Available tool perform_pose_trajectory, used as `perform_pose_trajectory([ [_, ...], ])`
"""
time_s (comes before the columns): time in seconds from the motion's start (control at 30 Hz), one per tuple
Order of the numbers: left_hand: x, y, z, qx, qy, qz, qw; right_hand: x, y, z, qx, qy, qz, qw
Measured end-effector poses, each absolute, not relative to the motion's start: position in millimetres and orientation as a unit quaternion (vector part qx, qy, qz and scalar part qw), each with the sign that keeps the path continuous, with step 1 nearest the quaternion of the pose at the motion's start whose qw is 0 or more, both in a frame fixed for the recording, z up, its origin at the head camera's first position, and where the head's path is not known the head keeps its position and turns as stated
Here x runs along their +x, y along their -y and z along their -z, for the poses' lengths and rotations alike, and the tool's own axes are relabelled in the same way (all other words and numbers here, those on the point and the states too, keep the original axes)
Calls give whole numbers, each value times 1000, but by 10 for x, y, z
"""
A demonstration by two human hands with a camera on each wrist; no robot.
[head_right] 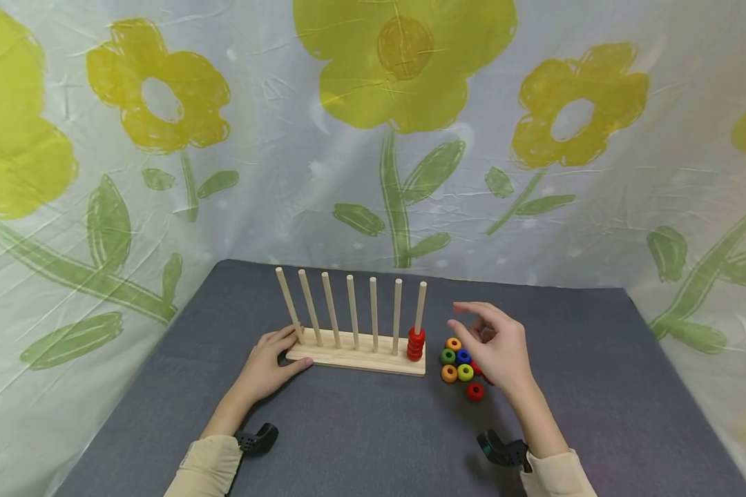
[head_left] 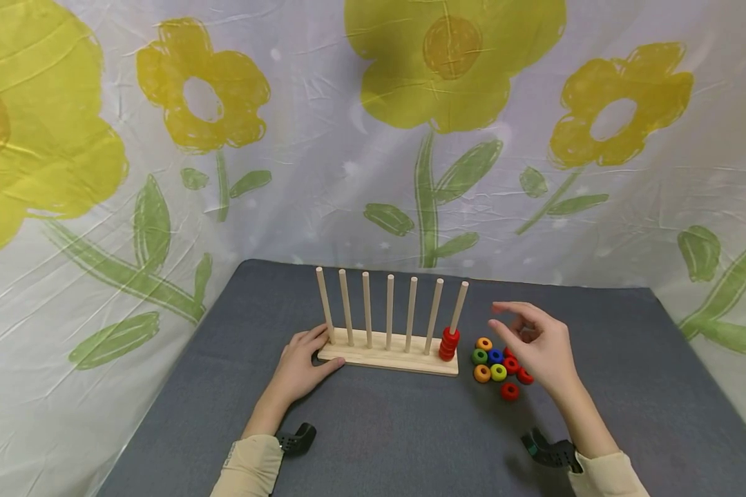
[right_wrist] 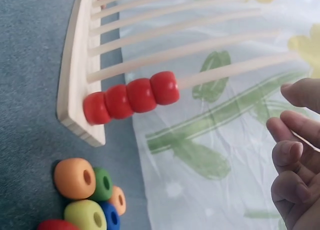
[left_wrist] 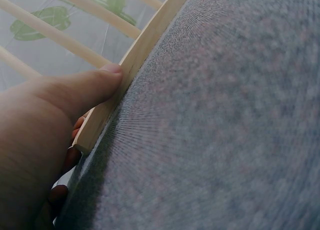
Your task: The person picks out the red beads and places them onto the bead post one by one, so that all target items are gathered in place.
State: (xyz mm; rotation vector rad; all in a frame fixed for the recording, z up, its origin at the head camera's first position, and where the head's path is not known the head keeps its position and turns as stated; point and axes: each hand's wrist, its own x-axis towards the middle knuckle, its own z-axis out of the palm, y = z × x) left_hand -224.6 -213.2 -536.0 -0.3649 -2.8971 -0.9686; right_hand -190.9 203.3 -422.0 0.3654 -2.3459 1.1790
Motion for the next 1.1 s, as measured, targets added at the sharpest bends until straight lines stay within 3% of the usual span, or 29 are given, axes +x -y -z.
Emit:
perform_pose_trajectory([
  [1.1, -2246, 2133, 5356, -113, 941, 319, 29, -1699, -2355, 4612, 92, 866, -436, 227],
])
